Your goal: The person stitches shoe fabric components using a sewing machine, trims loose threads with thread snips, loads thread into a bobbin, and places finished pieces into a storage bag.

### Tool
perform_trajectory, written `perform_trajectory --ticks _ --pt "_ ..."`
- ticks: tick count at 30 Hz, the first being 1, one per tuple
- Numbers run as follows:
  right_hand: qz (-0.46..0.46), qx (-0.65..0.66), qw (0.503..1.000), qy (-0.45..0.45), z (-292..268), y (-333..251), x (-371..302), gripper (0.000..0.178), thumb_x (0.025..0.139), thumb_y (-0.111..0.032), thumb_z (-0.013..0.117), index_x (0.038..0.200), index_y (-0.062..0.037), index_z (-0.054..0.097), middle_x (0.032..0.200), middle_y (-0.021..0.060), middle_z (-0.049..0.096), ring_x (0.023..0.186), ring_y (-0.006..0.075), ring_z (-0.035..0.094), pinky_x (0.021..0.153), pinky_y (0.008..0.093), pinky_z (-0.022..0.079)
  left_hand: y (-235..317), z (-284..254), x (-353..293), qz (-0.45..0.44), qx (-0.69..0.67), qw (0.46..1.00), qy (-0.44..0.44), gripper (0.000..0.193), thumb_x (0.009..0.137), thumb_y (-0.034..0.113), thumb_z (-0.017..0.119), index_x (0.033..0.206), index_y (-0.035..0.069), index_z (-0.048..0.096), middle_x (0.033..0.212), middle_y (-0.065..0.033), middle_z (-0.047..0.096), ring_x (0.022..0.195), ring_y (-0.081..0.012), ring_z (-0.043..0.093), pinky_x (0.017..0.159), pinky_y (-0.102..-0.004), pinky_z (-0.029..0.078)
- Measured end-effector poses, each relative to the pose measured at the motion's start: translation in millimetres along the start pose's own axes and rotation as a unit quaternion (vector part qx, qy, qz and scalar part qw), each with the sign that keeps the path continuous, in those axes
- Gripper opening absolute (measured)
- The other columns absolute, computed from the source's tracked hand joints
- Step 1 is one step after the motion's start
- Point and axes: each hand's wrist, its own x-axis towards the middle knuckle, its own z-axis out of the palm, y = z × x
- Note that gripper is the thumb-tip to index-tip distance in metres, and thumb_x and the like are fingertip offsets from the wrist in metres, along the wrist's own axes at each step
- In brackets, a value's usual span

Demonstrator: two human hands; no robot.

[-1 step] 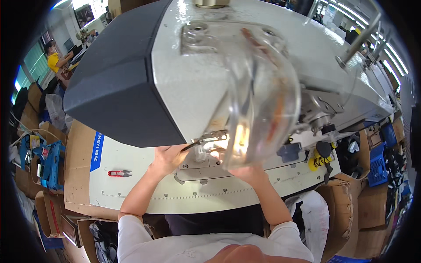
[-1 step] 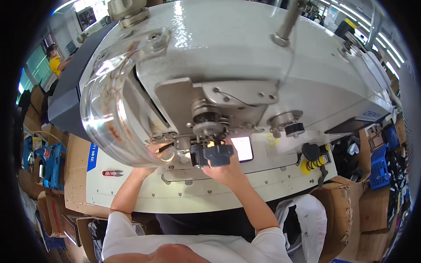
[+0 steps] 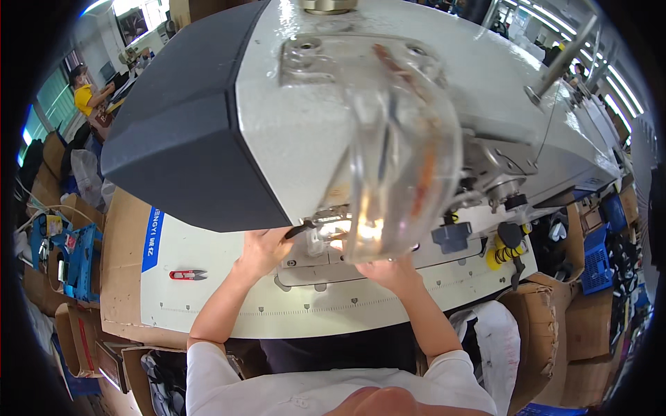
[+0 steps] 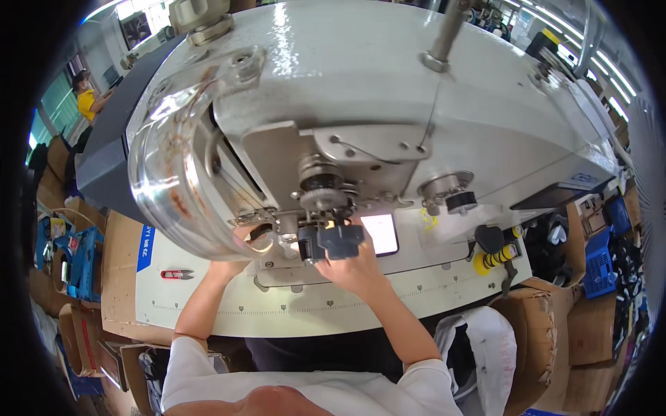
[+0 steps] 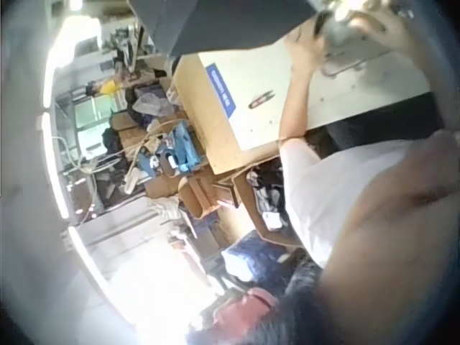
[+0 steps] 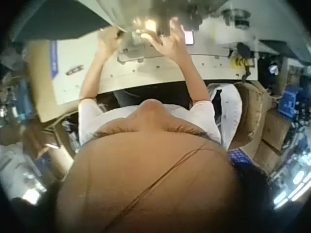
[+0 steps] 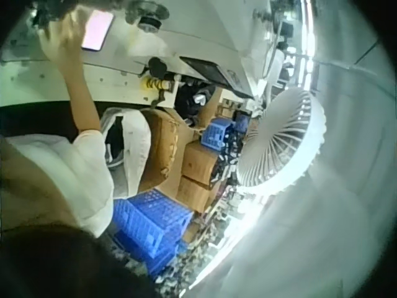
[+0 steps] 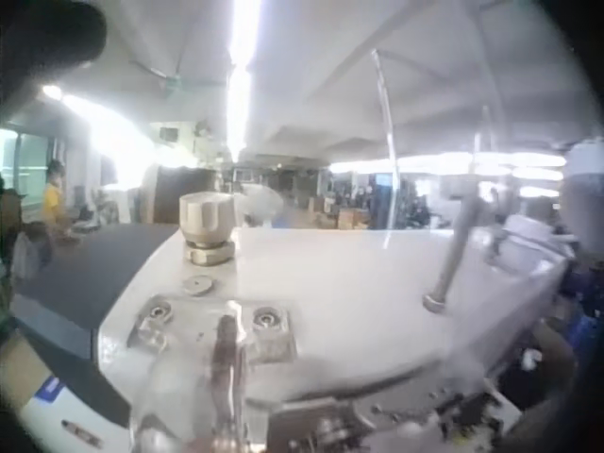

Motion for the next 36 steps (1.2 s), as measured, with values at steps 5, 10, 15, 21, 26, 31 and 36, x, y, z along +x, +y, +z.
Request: perform_trajectory --ticks 5,10,15,21,26,31,36 --pt "0.054 -0.035 0.998 0.005 -3.6 -33.5 7.2 0.024 0.08 -0.017 0.074 0.102 -0.01 0.068 0.094 0.0068 0.068 0.075 0.0203 0.064 0.066 0.0349 0.051 -6.8 -5.6 5.7 -0.086 0.129 0.986 -0.066 0.02 0.062 0.001 0.07 0.081 0.001 0.064 0.083 -0.0166 0.061 0.08 -0.0369 0.058 0.07 -0.0464 0.043" --pt "0.065 0.037 0.992 0.103 18.7 -83.6 8.1 0.05 0.073 -0.017 0.079 0.116 -0.0012 0.058 0.102 0.0145 0.064 0.087 0.0263 0.063 0.071 0.0423 0.048 59.0 -48.2 30.7 -0.11 0.121 0.985 0.056 0.033 0.067 -0.002 0.068 0.1 0.0 0.062 0.088 -0.0168 0.061 0.074 -0.0278 0.06 0.062 -0.0354 0.048" --pt "0.09 0.214 0.972 0.049 35.1 -113.7 -0.4 0.036 0.078 -0.013 0.073 0.108 -0.0012 0.057 0.097 0.0119 0.057 0.088 0.0312 0.055 0.077 0.0409 0.043 128.4 -100.3 12.8 -0.172 -0.193 0.965 -0.033 0.08 0.072 0.023 0.069 0.14 -0.005 0.038 0.121 -0.0169 0.057 0.081 -0.0208 0.054 0.071 -0.0327 0.047" --pt "0.028 0.275 0.958 -0.078 0.1 -119.8 -5.9 0.018 0.08 -0.008 0.071 0.094 -0.0032 0.061 0.084 0.0097 0.058 0.076 0.0304 0.055 0.069 0.0396 0.043 99.6 -111.9 -22.4 -0.22 -0.168 0.96 -0.051 0.067 0.084 0.059 0.059 0.098 -0.007 0.062 0.099 -0.0172 0.066 0.092 -0.0249 0.058 0.091 -0.0362 0.04" --pt "0.362 0.259 0.895 0.034 -9.4 -96.4 -56.0 0.016 0.086 -0.01 0.069 0.098 0.0 0.063 0.092 0.0107 0.066 0.081 0.018 0.063 0.07 0.0303 0.05 94.1 -111.9 -68.5 -0.3 -0.054 0.915 0.266 0.057 0.093 0.053 0.054 0.09 -0.003 0.059 0.08 -0.0085 0.063 0.071 -0.0134 0.058 0.063 -0.0238 0.044" --pt "0.48 0.504 0.701 -0.157 12.5 -108.1 -64.0 0.027 0.089 -0.016 0.068 0.105 0.0036 0.061 0.091 0.009 0.066 0.085 0.0142 0.062 0.075 0.027 0.049 120.6 -94.5 -62.0 -0.297 -0.112 0.873 0.37 0.07 0.094 0.064 0.034 0.083 -0.001 0.056 0.062 -0.0066 0.057 0.057 -0.0124 0.055 0.054 -0.0223 0.041" --pt "0.46 0.701 0.532 -0.118 29.6 -109.9 -27.2 0.046 0.088 -0.014 0.07 0.126 0.0028 0.05 0.104 0.0056 0.064 0.094 0.0141 0.062 0.084 0.0261 0.049 131.1 -101.9 -77.4 -0.331 -0.036 0.765 0.551 0.069 0.096 0.061 0.035 0.097 -0.005 0.054 0.082 -0.01 0.06 0.066 -0.0164 0.058 0.059 -0.0279 0.05"
